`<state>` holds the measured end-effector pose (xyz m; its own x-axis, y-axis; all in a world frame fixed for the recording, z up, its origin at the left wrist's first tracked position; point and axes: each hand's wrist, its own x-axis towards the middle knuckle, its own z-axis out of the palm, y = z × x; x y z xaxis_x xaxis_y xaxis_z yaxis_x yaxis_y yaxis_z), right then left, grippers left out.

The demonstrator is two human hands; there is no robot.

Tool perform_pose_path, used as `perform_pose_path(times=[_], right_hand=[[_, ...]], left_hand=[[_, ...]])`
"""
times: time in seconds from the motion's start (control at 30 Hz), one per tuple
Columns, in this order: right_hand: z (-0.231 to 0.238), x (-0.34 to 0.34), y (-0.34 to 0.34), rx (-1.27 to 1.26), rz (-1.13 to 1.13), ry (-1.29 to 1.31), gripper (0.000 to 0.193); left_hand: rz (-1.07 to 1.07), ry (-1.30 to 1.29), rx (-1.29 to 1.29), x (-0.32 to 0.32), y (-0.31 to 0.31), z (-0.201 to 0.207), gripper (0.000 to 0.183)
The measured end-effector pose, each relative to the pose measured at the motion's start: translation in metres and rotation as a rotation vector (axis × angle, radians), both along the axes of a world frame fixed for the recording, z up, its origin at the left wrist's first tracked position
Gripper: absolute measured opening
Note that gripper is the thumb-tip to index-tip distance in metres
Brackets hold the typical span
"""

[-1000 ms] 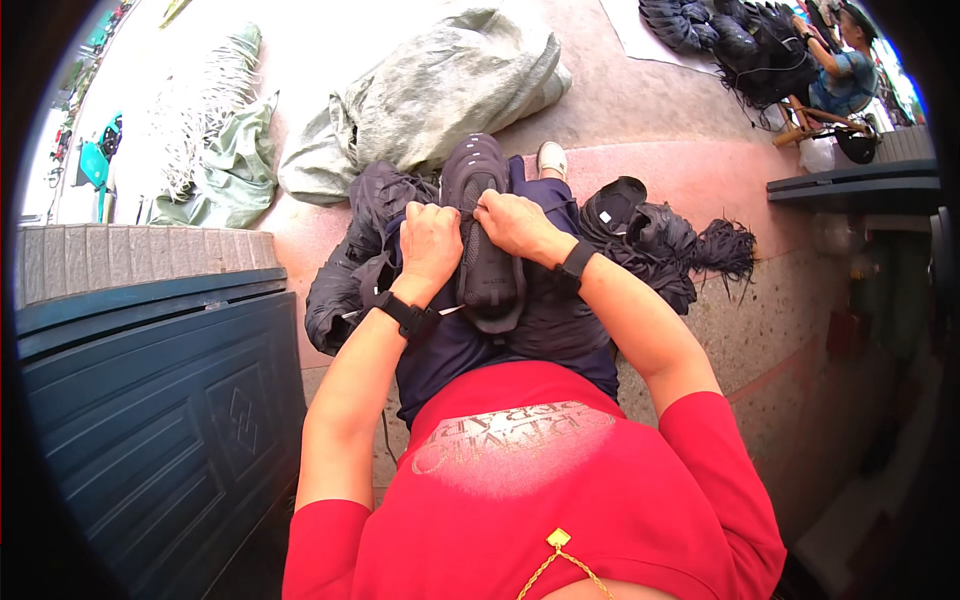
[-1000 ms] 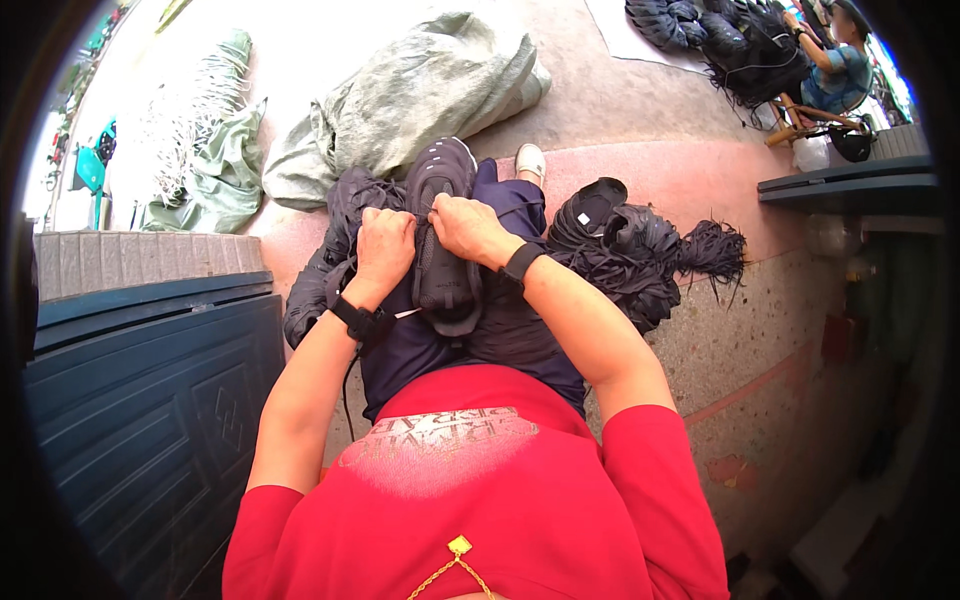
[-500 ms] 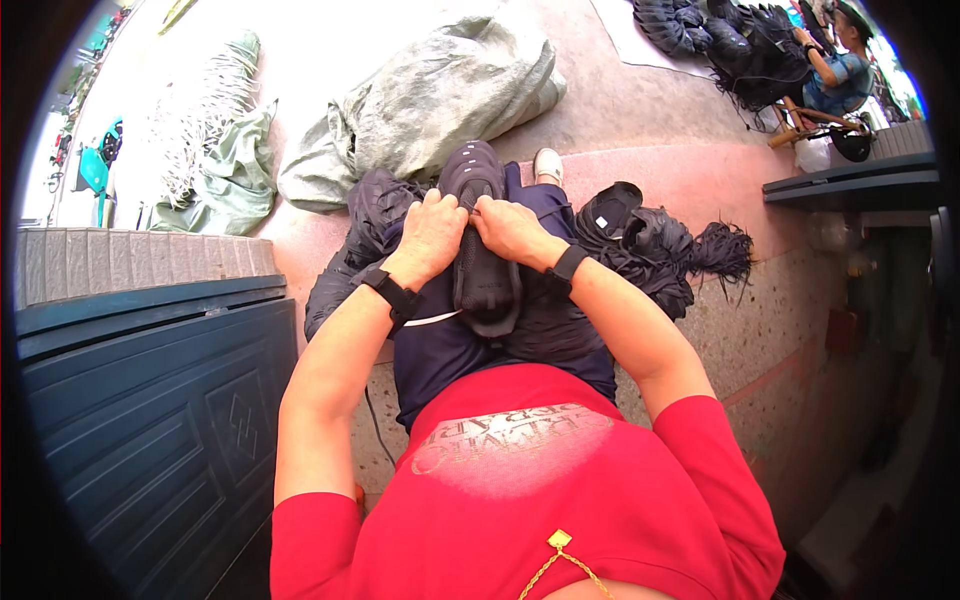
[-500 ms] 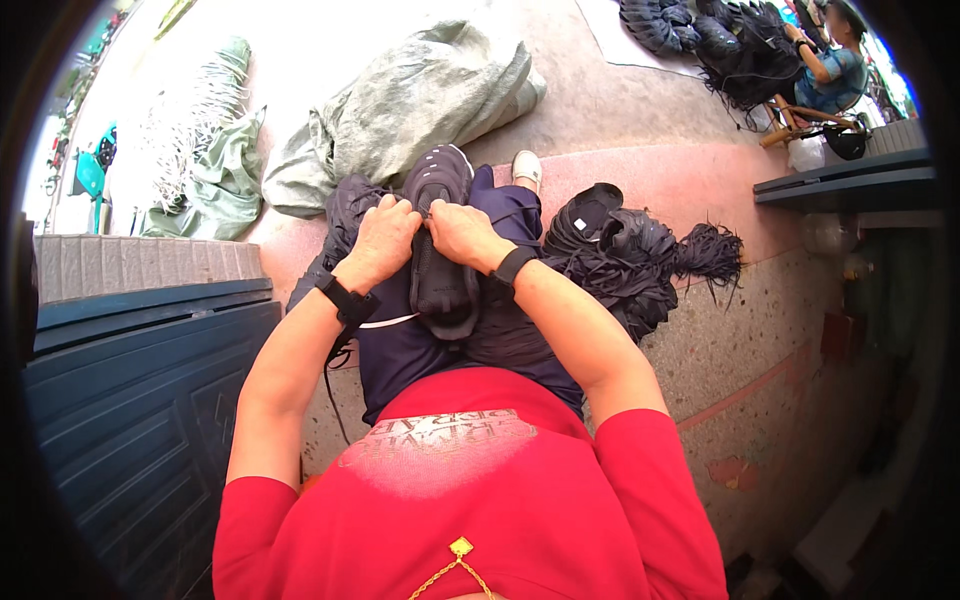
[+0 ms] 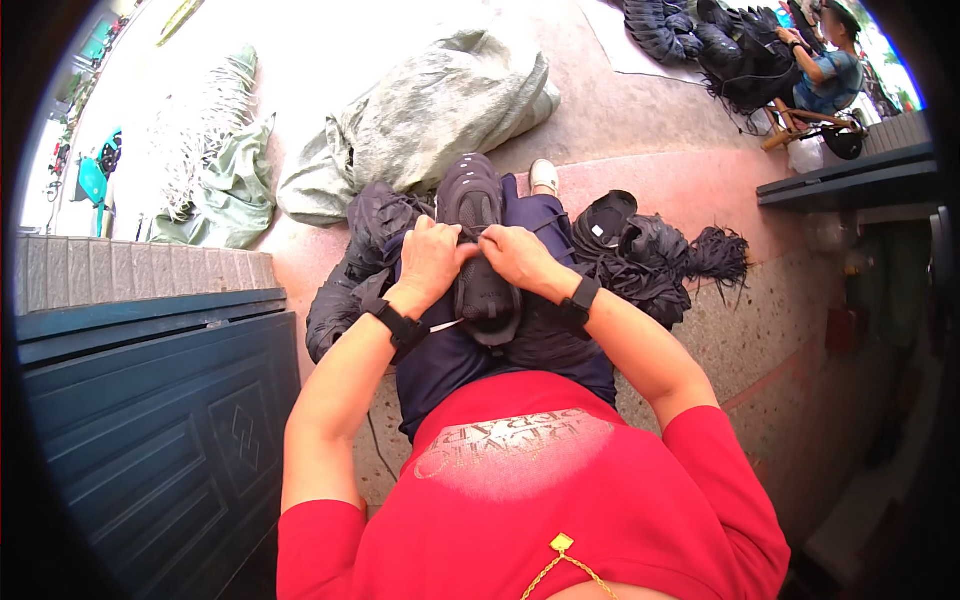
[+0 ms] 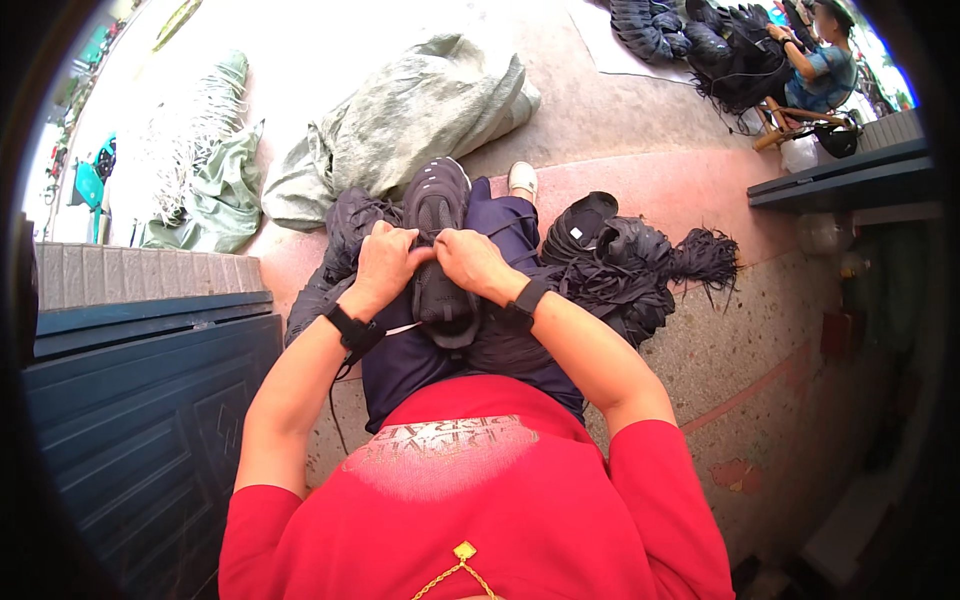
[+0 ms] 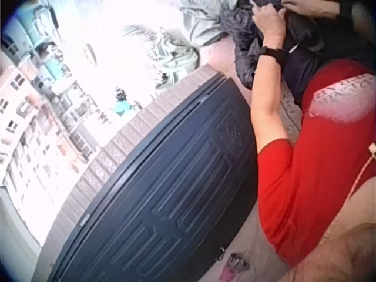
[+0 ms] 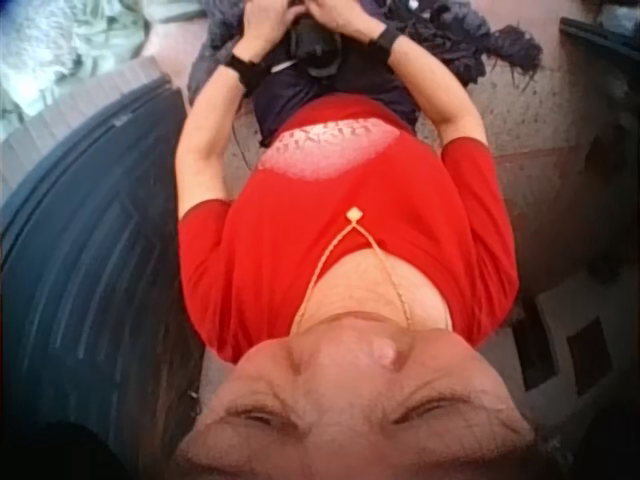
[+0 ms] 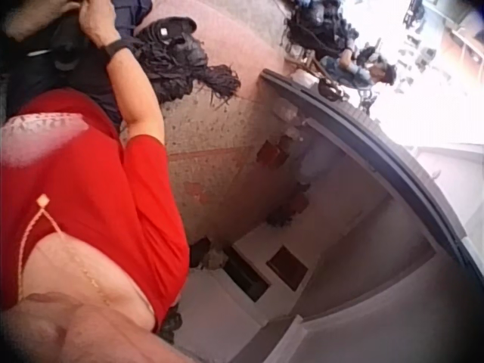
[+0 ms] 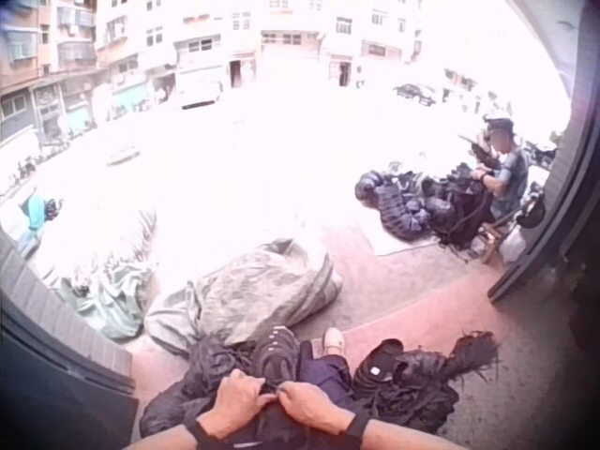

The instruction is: The person is manually inserting and threading long black laces into a pair of black athletic shoes while sitting on the ground.

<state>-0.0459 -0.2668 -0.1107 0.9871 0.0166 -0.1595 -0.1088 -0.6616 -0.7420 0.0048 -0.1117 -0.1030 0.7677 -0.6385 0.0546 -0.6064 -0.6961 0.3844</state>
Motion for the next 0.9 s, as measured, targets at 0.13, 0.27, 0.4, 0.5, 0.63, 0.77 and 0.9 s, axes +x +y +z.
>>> perform_pose_path(times=[0.13,0.27,0.4,0.5,0.63,0.77,0.9], right_hand=[[0.002,0.004,0.012,-0.009,-0.002,0.020,0.022],[0.003,0.008,0.026,-0.250,0.023,0.039,0.016],[0.003,0.006,0.029,-0.404,0.108,-0.058,0.011],[-0.007,0.003,0.035,-0.512,0.167,-0.179,0.010],[-0.011,0.001,0.037,-0.667,0.251,-0.320,0.011],[-0.006,0.002,0.026,-0.509,0.211,-0.322,0.013],[0.032,-0.034,0.000,-0.151,0.335,-0.020,0.021]], left_hand=[[-0.050,0.193,0.148,0.008,0.002,0.007,0.041],[-0.049,0.380,0.205,0.019,0.000,0.003,0.036],[-0.027,0.357,0.120,0.024,0.004,-0.012,0.034],[-0.022,0.343,0.064,0.024,0.008,-0.019,0.032],[-0.010,0.311,-0.005,0.013,0.011,-0.017,0.029],[0.129,0.111,-0.110,-0.010,0.009,-0.017,0.023],[-0.051,-0.072,-0.136,-0.042,0.011,0.031,0.027]])
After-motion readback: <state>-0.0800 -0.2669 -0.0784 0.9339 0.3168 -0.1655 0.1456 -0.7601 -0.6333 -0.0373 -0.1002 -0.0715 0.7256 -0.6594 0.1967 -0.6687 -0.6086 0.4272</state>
